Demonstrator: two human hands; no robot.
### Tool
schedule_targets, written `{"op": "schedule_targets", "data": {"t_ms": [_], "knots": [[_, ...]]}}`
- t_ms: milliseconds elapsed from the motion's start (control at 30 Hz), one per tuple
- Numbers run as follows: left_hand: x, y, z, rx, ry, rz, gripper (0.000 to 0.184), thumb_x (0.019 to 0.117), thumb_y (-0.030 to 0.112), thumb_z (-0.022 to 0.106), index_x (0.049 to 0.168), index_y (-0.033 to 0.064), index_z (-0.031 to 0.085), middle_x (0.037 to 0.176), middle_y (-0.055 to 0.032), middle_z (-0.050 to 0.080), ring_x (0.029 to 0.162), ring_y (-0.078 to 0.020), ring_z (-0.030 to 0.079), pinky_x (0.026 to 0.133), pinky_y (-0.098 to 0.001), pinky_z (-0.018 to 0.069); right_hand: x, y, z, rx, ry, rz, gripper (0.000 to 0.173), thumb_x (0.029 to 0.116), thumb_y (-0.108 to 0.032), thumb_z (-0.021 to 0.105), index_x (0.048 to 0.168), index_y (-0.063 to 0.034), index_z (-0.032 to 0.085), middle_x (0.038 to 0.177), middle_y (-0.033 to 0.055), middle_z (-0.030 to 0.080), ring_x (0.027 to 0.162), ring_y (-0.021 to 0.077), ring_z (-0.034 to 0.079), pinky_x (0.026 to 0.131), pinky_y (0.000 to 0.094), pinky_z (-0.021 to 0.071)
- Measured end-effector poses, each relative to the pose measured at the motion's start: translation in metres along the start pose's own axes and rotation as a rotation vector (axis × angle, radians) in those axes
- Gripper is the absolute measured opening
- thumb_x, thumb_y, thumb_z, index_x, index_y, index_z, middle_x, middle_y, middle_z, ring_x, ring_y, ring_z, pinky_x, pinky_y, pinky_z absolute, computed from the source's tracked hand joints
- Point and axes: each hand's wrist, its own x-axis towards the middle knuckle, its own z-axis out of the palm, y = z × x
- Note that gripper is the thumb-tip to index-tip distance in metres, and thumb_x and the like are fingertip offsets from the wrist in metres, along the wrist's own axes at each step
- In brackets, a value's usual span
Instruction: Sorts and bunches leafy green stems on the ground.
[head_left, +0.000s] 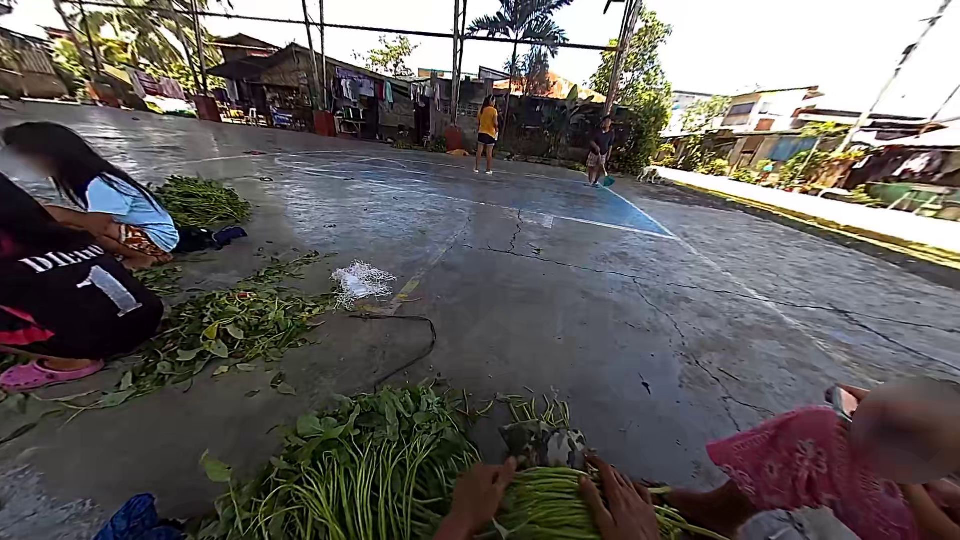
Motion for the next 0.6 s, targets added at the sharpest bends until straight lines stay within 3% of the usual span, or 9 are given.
{"op": "schedule_targets", "data": {"t_ms": [133, 233, 300, 400, 433, 467, 500, 567, 600], "knots": [[0.009, -0.024, 0.015, -0.281, -0.001, -0.011, 0.063, 0.1095, 0.051, 0.033, 0.144, 0.0037, 0.055, 0.140, -0.0242, 0.059, 0.134, -0.0373, 0.054, 0.114, -0.0597, 0.0366, 0.006, -0.008, 0.000, 0.016, -0.020, -0.014, 0.071, 0.1037, -0.058, 0.038, 0.151, -0.0072, 0.048, 0.143, 0.0183, 0.059, 0.134, 0.0369, 0.054, 0.116, 0.0611, 0.0303], [0.011, -0.028, -0.005, -0.215, 0.012, 0.049, 0.059, 0.1075, 0.045, 0.046, 0.148, 0.0018, 0.046, 0.136, -0.0265, 0.059, 0.125, -0.0394, 0.058, 0.108, -0.0575, 0.0433, -0.012, -0.021, -0.010, -0.016, 0.140, -0.136, 0.064, 0.1034, -0.050, 0.045, 0.149, -0.0050, 0.051, 0.141, 0.0221, 0.059, 0.131, 0.0423, 0.055, 0.114, 0.0643, 0.0335], [0.007, -0.021, -0.032, 0.051, 0.042, 0.092, 0.065, 0.1037, 0.046, 0.053, 0.153, 0.0045, 0.042, 0.150, -0.0229, 0.047, 0.134, -0.0400, 0.051, 0.110, -0.0607, 0.0393, -0.037, -0.035, -0.029, 0.029, 0.266, -0.246, 0.055, 0.1007, -0.041, 0.056, 0.139, -0.0017, 0.061, 0.132, 0.0236, 0.064, 0.123, 0.0454, 0.060, 0.106, 0.0660, 0.0402], [-0.004, 0.011, -0.072, 0.452, 0.044, 0.140, 0.078, 0.0950, 0.036, 0.070, 0.159, 0.0078, 0.034, 0.164, -0.0188, 0.030, 0.151, -0.0400, 0.028, 0.120, -0.0630, 0.0204, -0.073, -0.042, -0.049, 0.134, 0.274, -0.306, 0.036, 0.1002, -0.031, 0.060, 0.104, 0.0016, 0.073, 0.094, 0.0192, 0.073, 0.086, 0.0372, 0.072, 0.076, 0.0561, 0.0561], [-0.006, 0.026, -0.081, 0.552, 0.018, 0.150, 0.082, 0.0910, 0.025, 0.074, 0.159, 0.0078, 0.032, 0.166, -0.0185, 0.026, 0.154, -0.0401, 0.021, 0.122, -0.0634, 0.0150, -0.082, -0.052, -0.067, 0.117, 0.255, -0.244, 0.033, 0.0978, -0.031, 0.063, 0.093, -0.0003, 0.074, 0.082, 0.0150, 0.072, 0.073, 0.0305, 0.070, 0.064, 0.0486, 0.0552], [-0.008, 0.043, -0.085, 0.614, 0.011, 0.169, 0.083, 0.0866, 0.012, 0.075, 0.159, 0.0065, 0.033, 0.166, -0.0191, 0.025, 0.155, -0.0402, 0.018, 0.123, -0.0625, 0.0122, -0.091, -0.085, -0.110, 0.089, 0.077, -0.062, 0.031, 0.0971, -0.028, 0.064, 0.092, 0.0007, 0.075, 0.082, 0.0160, 0.072, 0.072, 0.0304, 0.069, 0.064, 0.0471, 0.0533], [-0.009, 0.058, -0.085, 0.623, 0.038, 0.206, 0.078, 0.0844, 0.000, 0.071, 0.156, 0.0046, 0.039, 0.164, -0.0194, 0.029, 0.154, -0.0389, 0.021, 0.124, -0.0582, 0.0147, -0.088, -0.137, -0.170, 0.106, -0.251, 0.230, 0.029, 0.1022, -0.022, 0.062, 0.106, 0.0039, 0.074, 0.100, 0.0211, 0.074, 0.091, 0.0367, 0.070, 0.081, 0.0523, 0.0528], [-0.008, 0.080, -0.072, 0.479, 0.126, 0.282, 0.059, 0.0917, -0.006, 0.056, 0.149, 0.0020, 0.048, 0.155, -0.0200, 0.043, 0.146, -0.0367, 0.038, 0.121, -0.0495, 0.0294, -0.091, -0.190, -0.214, 0.179, -0.281, 0.419, 0.028, 0.1027, -0.015, 0.059, 0.111, 0.0080, 0.072, 0.108, 0.0273, 0.072, 0.098, 0.0451, 0.068, 0.087, 0.0571, 0.0507], [-0.006, 0.087, -0.062, 0.389, 0.130, 0.300, 0.049, 0.0992, 0.000, 0.049, 0.148, 0.0012, 0.049, 0.151, -0.0214, 0.047, 0.141, -0.0370, 0.045, 0.117, -0.0479, 0.0365, -0.093, -0.204, -0.225, 0.233, -0.286, 0.434, 0.029, 0.1039, -0.013, 0.057, 0.114, 0.0096, 0.071, 0.112, 0.0293, 0.070, 0.101, 0.0455, 0.067, 0.090, 0.0544, 0.0504]]}}
